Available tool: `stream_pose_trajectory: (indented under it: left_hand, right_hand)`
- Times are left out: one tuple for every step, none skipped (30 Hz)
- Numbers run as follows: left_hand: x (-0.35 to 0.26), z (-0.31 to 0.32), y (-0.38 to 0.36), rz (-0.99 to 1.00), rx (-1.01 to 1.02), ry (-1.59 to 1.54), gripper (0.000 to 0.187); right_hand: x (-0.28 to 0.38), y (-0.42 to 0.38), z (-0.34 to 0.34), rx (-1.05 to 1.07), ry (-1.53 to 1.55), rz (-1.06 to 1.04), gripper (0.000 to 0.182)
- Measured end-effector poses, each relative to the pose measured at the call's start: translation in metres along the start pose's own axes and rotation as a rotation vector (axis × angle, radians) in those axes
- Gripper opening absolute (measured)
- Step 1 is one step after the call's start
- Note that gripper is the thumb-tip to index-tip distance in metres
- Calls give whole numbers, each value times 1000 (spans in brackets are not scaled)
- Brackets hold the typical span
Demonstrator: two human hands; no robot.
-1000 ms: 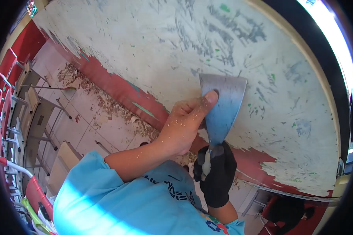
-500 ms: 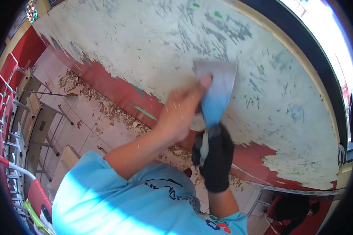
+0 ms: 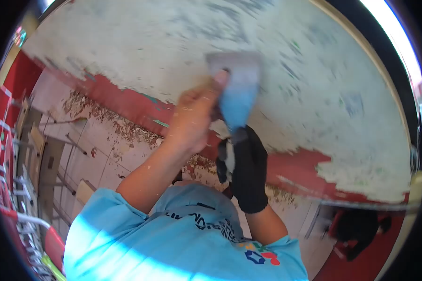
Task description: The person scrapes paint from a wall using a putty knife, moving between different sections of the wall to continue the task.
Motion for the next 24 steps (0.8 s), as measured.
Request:
stream_pose_trajectory:
  left_hand:
    - [6,2,-3,-34,37,17,40]
    - [12,2,-5,-41,26,3,41]
    - [18,-1,-5,-35,11,-13,42]
    - [32,-7,-6,-70,34,9,44]
    - [51,-18,-5,-66,47,15,44]
    - [78,-33,-5,-210,20,27,43]
    - [100,-45,-5,-350,-9,35,42]
    - [113,-51,-8,-344,-8,33,42]
    - [126,-59,-13,-425,-104,-77,41]
    - [137,-66,-16,-502,-199,-189,40]
    - [145,-73,-15,-497,-198,-190,40]
    - [154,-84,-16,-503,-302,-233,41]
    - [159,-89,-18,-511,-405,-278,41]
    - [150,-79,-24,-512,-402,-284,41]
    - [137,-62,-31,-509,-208,-212,42]
    - [122,-43,-39,-502,-17,-139,43]
    - [113,-31,-44,-499,-17,-140,43]
    - [103,-13,-46,-413,157,-99,44]
    - [94,3,-49,-325,329,-56,45]
    - [91,14,-48,-322,326,-59,45]
    - [86,27,-47,-270,374,-50,46]
    - [82,36,-45,-218,423,-41,46]
    - [78,42,-42,-215,420,-44,46]
    - [75,47,-38,-212,403,-78,46]
  right_hand:
    - [2,-5,-3,75,17,26,23]
    - [0,-9,-12,34,34,17,23]
    - [-7,-9,-19,44,-11,31,22]
    - [-14,-8,-24,66,-59,46,22]
    - [-26,-8,-34,60,-52,34,22]
    - [-45,-13,-48,46,-99,72,22]
    - [-59,-18,-60,34,-150,108,23]
    - [-66,-24,-68,38,-152,103,23]
    - [-74,-32,-75,70,-192,168,23]
    - [-81,-37,-82,103,-233,230,23]
    - [-85,-41,-89,106,-234,226,23]
    - [-89,-46,-95,121,-205,211,24]
    - [-90,-48,-99,134,-180,197,26]
    - [-85,-50,-99,132,-185,195,26]
    - [-75,-51,-99,80,-95,132,29]
    - [-65,-53,-98,30,-2,70,33]
    - [-58,-53,-96,33,-4,68,33]
    - [-49,-51,-95,26,20,29,33]
    - [-38,-50,-92,20,43,-8,33]
    - [-27,-50,-89,5,31,-4,33]
    - [-24,-45,-87,7,29,-3,33]
    - [-19,-41,-86,-33,-10,-56,33]
    - [-14,-36,-84,-70,-49,-111,35]
    - [-9,-34,-80,-99,-68,-135,32]
Point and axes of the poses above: each hand's wrist, its own y-axis towards the middle knuckle, its own z-axis out of the palm, x = y × z, the point moved 3 cm from there along y, towards the middle knuckle, and after that the axes turned 4 degrees about -x, right-handed, at the moved point
